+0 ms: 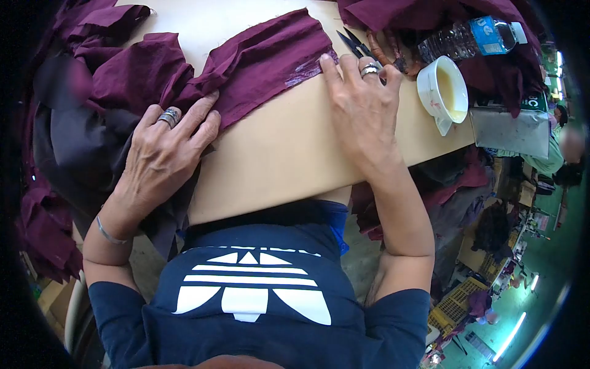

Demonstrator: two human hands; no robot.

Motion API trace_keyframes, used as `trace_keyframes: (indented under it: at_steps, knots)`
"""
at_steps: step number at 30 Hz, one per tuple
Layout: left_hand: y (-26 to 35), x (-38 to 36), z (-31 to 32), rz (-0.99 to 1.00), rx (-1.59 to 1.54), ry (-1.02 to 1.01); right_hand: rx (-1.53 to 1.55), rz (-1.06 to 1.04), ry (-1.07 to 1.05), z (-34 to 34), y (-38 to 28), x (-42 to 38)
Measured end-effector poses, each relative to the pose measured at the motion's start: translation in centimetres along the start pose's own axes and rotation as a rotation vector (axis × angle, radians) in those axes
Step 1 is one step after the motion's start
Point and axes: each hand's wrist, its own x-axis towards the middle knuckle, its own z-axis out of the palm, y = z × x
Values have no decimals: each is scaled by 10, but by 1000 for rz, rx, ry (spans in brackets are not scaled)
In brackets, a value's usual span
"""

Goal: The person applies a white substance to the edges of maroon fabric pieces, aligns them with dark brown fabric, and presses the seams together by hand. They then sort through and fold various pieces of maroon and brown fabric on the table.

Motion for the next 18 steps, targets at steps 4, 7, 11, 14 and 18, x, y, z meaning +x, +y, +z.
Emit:
trace_keyframes:
  at_steps: [4, 7, 11, 14, 18]
  knots:
    - [1, 1, -11, -9, -87, 60, -20, -70, 19, 0, -1, -3]
    - [3, -2, -10, -17, -93, 75, 8, -143, 0, -5, -10, -6]
    - [-1, -4, -20, 9, -137, 14, 59, -133, -12, -7, -24, -11]
    - [-3, -5, -25, 22, -167, 2, 124, -171, -12, -15, -35, -12]
    - [-6, -5, -32, 44, -188, -26, 105, -155, 19, -16, -22, -6]
